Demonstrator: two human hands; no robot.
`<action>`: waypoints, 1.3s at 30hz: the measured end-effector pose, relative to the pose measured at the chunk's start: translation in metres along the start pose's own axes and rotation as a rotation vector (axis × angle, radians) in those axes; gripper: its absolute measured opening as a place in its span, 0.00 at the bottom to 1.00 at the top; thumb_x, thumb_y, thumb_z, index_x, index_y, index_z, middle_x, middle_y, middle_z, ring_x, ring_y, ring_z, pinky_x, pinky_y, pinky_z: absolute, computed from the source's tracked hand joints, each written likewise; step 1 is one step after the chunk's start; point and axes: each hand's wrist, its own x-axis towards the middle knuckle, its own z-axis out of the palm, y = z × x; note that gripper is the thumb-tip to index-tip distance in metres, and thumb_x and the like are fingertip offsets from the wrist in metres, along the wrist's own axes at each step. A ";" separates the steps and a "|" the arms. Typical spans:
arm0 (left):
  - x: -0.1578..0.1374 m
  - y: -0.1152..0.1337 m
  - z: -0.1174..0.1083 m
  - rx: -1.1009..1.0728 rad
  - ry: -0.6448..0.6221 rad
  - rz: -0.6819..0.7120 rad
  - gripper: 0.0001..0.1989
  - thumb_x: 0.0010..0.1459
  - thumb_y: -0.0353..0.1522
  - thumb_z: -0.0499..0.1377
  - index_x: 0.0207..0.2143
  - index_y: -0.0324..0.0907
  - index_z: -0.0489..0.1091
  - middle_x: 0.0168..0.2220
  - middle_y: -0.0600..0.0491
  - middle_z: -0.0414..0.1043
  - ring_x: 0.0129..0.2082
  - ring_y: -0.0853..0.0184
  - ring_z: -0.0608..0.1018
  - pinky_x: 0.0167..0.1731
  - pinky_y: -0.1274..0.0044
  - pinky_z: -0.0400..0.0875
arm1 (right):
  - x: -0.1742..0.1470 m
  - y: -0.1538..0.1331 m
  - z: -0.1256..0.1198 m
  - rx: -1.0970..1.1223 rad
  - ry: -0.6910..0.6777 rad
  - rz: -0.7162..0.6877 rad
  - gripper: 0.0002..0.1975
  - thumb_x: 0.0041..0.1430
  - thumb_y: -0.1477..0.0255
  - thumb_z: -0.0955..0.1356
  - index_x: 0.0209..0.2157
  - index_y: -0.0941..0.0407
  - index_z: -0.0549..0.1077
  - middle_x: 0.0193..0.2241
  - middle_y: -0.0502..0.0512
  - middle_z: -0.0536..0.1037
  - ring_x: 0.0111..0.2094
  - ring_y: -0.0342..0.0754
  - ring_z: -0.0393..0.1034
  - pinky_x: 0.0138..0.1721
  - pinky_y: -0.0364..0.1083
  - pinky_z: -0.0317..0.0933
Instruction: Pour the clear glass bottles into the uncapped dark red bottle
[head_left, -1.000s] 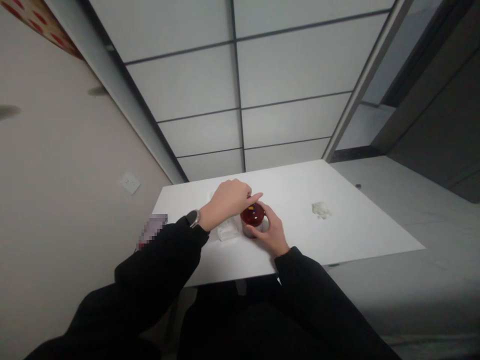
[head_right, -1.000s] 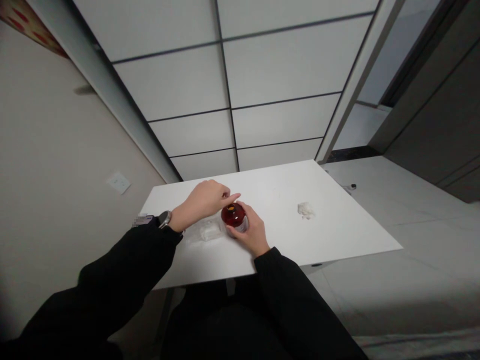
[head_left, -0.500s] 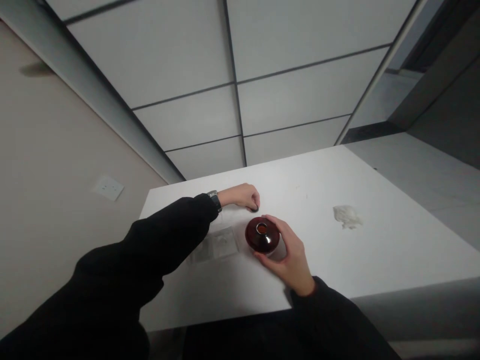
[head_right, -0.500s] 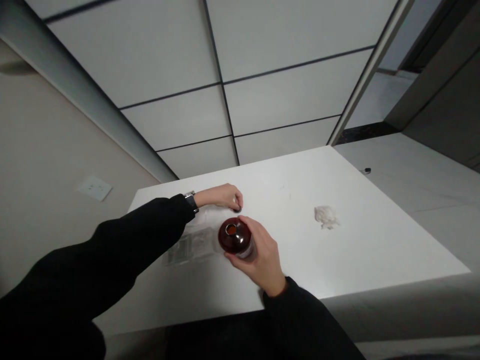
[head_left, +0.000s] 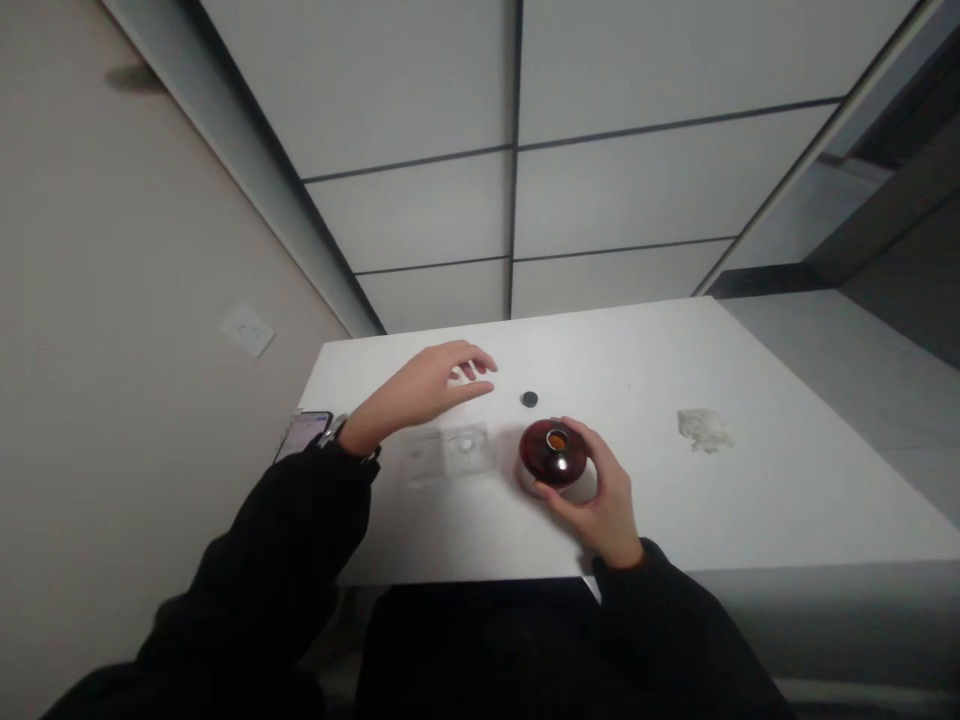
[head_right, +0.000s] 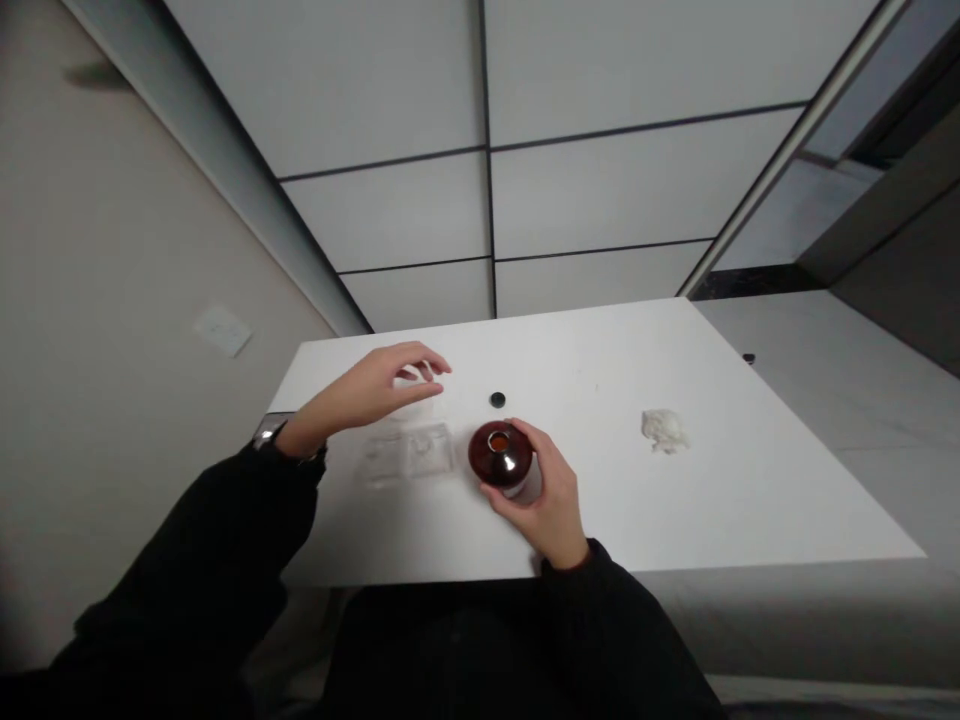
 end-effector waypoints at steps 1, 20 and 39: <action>-0.027 -0.005 -0.003 -0.011 0.058 -0.030 0.14 0.65 0.41 0.61 0.48 0.44 0.77 0.51 0.48 0.79 0.50 0.60 0.80 0.54 0.65 0.75 | -0.005 0.000 -0.001 0.004 0.009 0.003 0.34 0.60 0.61 0.76 0.64 0.53 0.67 0.57 0.65 0.79 0.58 0.62 0.77 0.57 0.62 0.76; -0.160 -0.080 0.092 -0.408 0.324 -0.332 0.36 0.48 0.38 0.76 0.56 0.40 0.66 0.57 0.40 0.76 0.59 0.52 0.79 0.62 0.58 0.73 | -0.048 -0.038 0.054 0.149 -0.170 -0.028 0.43 0.60 0.60 0.76 0.70 0.53 0.56 0.64 0.68 0.71 0.64 0.65 0.71 0.64 0.65 0.69; -0.179 -0.008 0.032 0.054 0.307 0.083 0.46 0.60 0.49 0.70 0.75 0.52 0.55 0.65 0.42 0.72 0.62 0.53 0.77 0.59 0.59 0.78 | -0.064 -0.021 0.064 0.119 -0.201 -0.084 0.47 0.65 0.57 0.74 0.74 0.53 0.46 0.66 0.71 0.67 0.68 0.67 0.67 0.65 0.68 0.69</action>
